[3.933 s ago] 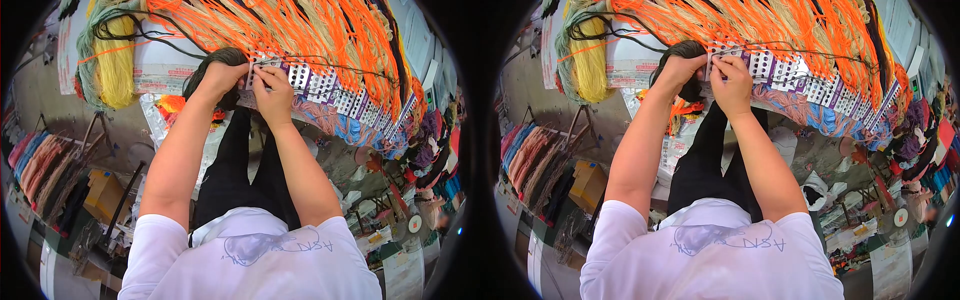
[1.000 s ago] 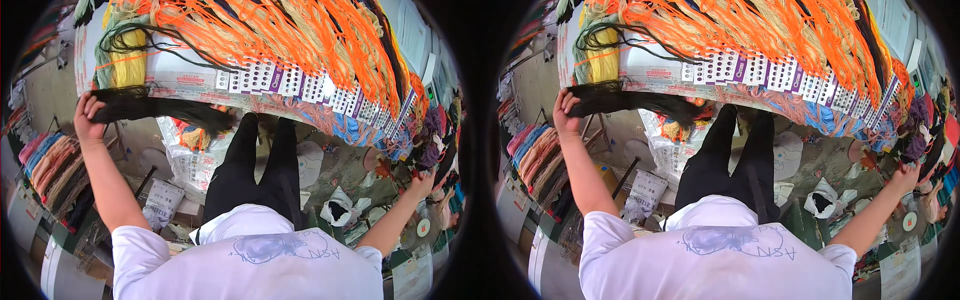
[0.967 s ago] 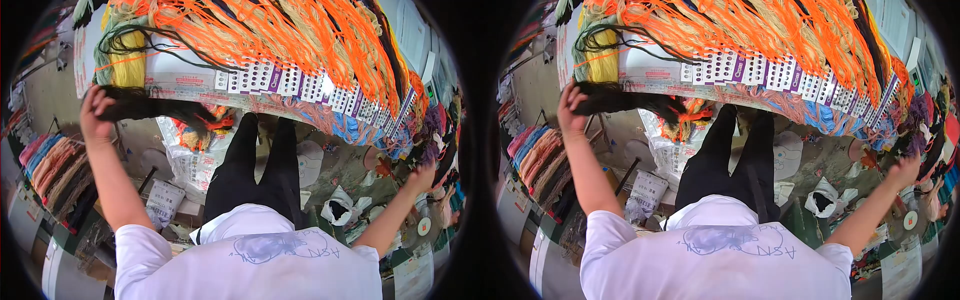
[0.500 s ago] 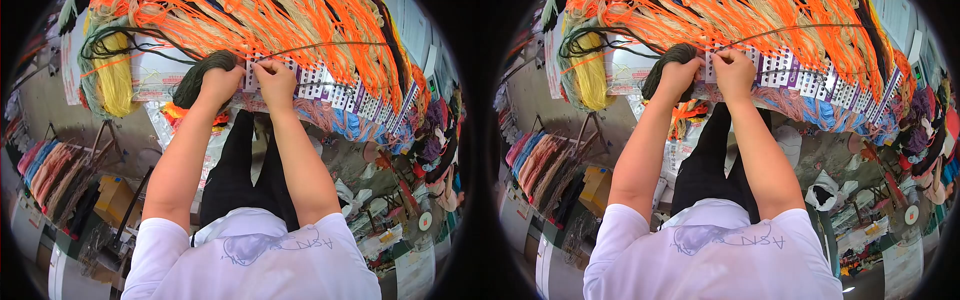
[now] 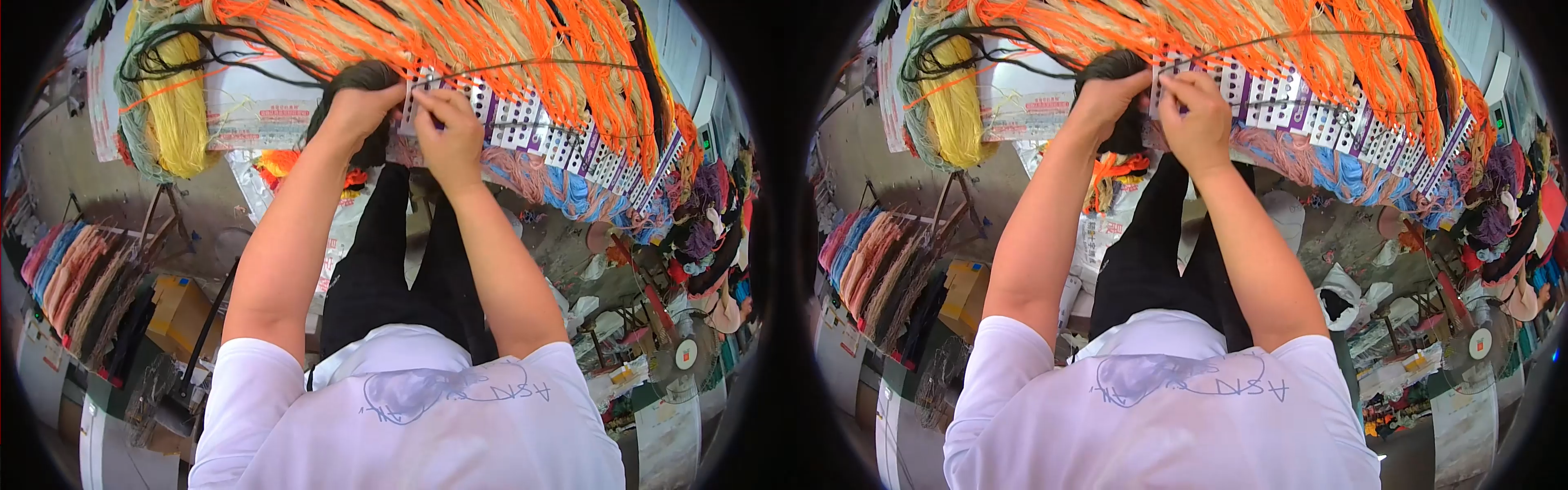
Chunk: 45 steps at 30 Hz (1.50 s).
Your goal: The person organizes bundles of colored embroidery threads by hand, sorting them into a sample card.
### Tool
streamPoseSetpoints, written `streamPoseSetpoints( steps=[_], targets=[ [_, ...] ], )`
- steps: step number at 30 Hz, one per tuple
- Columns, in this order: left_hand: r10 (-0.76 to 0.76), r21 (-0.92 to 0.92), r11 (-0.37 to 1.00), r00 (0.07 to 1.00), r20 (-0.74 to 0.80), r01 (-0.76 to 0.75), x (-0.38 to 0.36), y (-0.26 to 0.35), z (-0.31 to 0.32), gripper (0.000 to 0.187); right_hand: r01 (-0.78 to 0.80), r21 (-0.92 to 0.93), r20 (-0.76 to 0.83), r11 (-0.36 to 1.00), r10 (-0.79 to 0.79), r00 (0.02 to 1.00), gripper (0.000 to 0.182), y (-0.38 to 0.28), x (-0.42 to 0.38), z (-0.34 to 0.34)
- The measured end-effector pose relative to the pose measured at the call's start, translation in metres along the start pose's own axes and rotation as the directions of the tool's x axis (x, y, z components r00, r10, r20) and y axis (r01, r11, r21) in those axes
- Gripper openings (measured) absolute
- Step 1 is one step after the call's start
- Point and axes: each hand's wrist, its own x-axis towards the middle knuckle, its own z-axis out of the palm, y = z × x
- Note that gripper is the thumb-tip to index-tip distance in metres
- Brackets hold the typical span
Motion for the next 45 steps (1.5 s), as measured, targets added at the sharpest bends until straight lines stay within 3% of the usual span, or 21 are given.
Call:
streamPoseSetpoints(
  steps=[2,4,6,9,11,13,15,16,17,19,21,23,26,27,28,30,32,34,37,41,45],
  targets=[
    [0.094,0.026,0.995,0.993,-0.076,-0.092,-0.004,0.000,-0.006,0.008,-0.199,0.063,0.071,0.978,0.195,0.978,0.023,-0.012,0.008,-0.010],
    [0.196,-0.044,0.976,0.946,-0.259,-0.214,-0.011,0.003,-0.021,0.012,-0.164,-0.051,0.110,0.985,0.168,0.980,0.025,-0.014,0.021,-0.021],
    [0.112,-0.368,0.897,0.932,-0.345,-0.244,-0.020,0.011,-0.040,0.014,0.038,-0.447,0.196,0.894,0.057,0.979,0.023,-0.007,0.028,-0.026],
    [0.182,-0.723,0.677,0.983,-0.017,-0.138,-0.038,0.023,-0.051,0.017,0.152,-0.507,0.237,0.849,-0.032,0.971,0.017,-0.003,0.035,-0.029],
    [0.264,-0.715,0.699,0.937,0.229,-0.022,-0.037,0.025,-0.051,0.017,0.220,-0.522,0.257,0.824,-0.093,0.962,0.014,-0.006,0.039,-0.030],
    [0.169,-0.503,0.863,0.967,0.188,-0.053,-0.039,0.027,-0.035,0.010,0.410,-0.442,0.157,0.798,-0.382,0.911,0.012,-0.012,0.042,-0.032],
    [0.168,-0.327,0.940,0.966,0.198,-0.096,-0.032,0.029,-0.010,0.011,0.410,-0.368,0.156,0.835,-0.379,0.912,0.013,-0.021,0.037,-0.032],
    [0.384,-0.145,0.920,0.909,0.160,-0.363,-0.020,0.022,0.002,0.011,0.318,-0.257,0.204,0.913,-0.270,0.941,0.014,-0.025,0.033,-0.030],
    [0.384,-0.147,0.920,0.909,0.161,-0.362,-0.018,0.017,0.000,0.011,0.208,-0.150,0.263,0.967,-0.163,0.951,0.015,-0.027,0.032,-0.030],
    [0.465,0.265,0.833,0.874,0.142,-0.486,-0.015,0.014,-0.005,0.009,0.180,-0.160,0.278,0.971,-0.130,0.952,0.016,-0.014,0.033,-0.026],
    [0.407,0.363,0.862,0.910,-0.075,-0.355,-0.025,0.026,-0.029,0.011,0.146,-0.164,0.293,0.976,-0.093,0.952,0.017,0.004,0.032,-0.023],
    [0.171,-0.095,0.975,0.956,-0.239,-0.199,-0.031,0.037,-0.085,0.008,0.107,-0.320,0.383,0.941,0.025,0.923,0.018,0.020,0.032,-0.023],
    [0.196,-0.352,0.902,0.964,-0.180,-0.250,-0.050,0.095,-0.166,0.010,0.061,-0.329,0.364,0.942,0.067,0.929,0.019,0.020,0.030,-0.020],
    [0.262,-0.173,0.922,0.886,-0.382,-0.347,-0.055,0.115,-0.174,0.013,0.041,-0.352,0.353,0.935,0.092,0.931,0.019,0.019,0.032,-0.018],
    [0.372,-0.354,0.839,0.910,-0.183,-0.414,-0.059,0.129,-0.202,0.009,0.019,-0.348,0.333,0.937,0.104,0.937,0.016,0.019,0.032,-0.016],
    [0.312,-0.101,0.864,0.683,-0.660,-0.493,-0.057,0.157,-0.181,0.009,0.029,-0.318,0.307,0.948,0.074,0.949,0.015,0.019,0.029,-0.018],
    [0.475,0.155,0.851,0.611,-0.634,-0.501,-0.059,0.154,-0.172,0.018,0.038,-0.285,0.284,0.958,0.046,0.958,0.014,0.009,0.027,-0.020],
    [0.454,0.106,0.869,0.693,-0.561,-0.484,-0.069,0.141,-0.134,0.020,-0.088,-0.085,0.160,0.993,0.101,0.982,0.014,-0.006,0.021,-0.024],
    [0.211,-0.235,0.948,0.977,-0.037,-0.213,-0.088,0.113,-0.068,0.020,-0.189,0.177,0.156,0.966,0.162,0.974,0.020,-0.062,0.022,-0.029],
    [0.149,-0.381,0.923,0.965,0.216,-0.057,-0.098,0.086,-0.021,0.030,-0.138,0.355,0.275,0.925,0.038,0.961,0.022,-0.100,0.021,-0.030],
    [0.103,-0.480,0.876,0.957,0.272,0.042,-0.104,0.090,-0.020,0.034,-0.463,0.571,0.451,0.678,0.212,0.867,0.011,-0.098,0.017,-0.035]
  ],
)
